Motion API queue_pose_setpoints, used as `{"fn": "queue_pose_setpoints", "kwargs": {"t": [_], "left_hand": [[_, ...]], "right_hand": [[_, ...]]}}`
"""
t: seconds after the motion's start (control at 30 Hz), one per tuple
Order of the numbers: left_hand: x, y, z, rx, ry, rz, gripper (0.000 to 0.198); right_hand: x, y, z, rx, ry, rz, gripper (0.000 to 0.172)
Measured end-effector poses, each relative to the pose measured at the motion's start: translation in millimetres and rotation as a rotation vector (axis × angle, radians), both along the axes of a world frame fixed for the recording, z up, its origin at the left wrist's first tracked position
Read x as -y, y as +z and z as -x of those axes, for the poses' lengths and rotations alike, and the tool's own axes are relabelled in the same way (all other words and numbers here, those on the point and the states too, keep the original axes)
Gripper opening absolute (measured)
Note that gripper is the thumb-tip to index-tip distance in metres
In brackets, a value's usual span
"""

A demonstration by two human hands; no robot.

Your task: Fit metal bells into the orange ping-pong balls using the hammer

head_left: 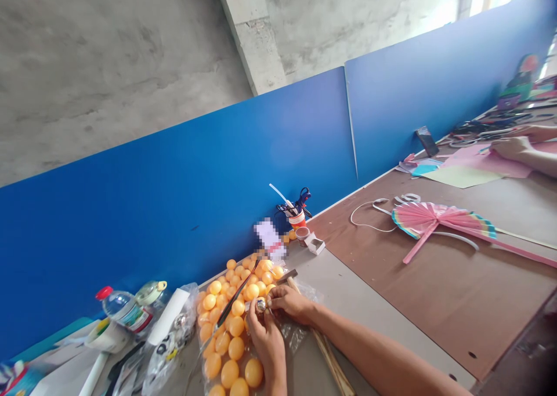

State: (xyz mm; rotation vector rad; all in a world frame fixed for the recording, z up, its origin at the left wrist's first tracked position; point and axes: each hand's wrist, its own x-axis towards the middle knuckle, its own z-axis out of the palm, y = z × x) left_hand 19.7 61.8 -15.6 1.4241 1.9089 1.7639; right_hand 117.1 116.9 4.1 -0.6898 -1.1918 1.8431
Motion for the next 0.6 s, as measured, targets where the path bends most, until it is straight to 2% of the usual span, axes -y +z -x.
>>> {"fn": "queue_pose_setpoints", "kwargs": {"t": [0.17,0.37,0.6], "left_hand": [[-1.3,-1.4,0.6,-0.011,0.004,0.003,0.041],[1.7,-2.7,0.8,-0.040,0.006,-0.005,0.037],[7.3,1.9,-0.7,-0.005,-0.030,0.030,0.034]], "right_hand": [[0.5,0.7,0.4,0.015,-0.005,-0.004,0.012],[0.6,-2.0,2.3,0.086,-0.027,-0.028,0.005],[4.7,1.7,4.7,0.132,-0.053,-0.017,0.011]]}}
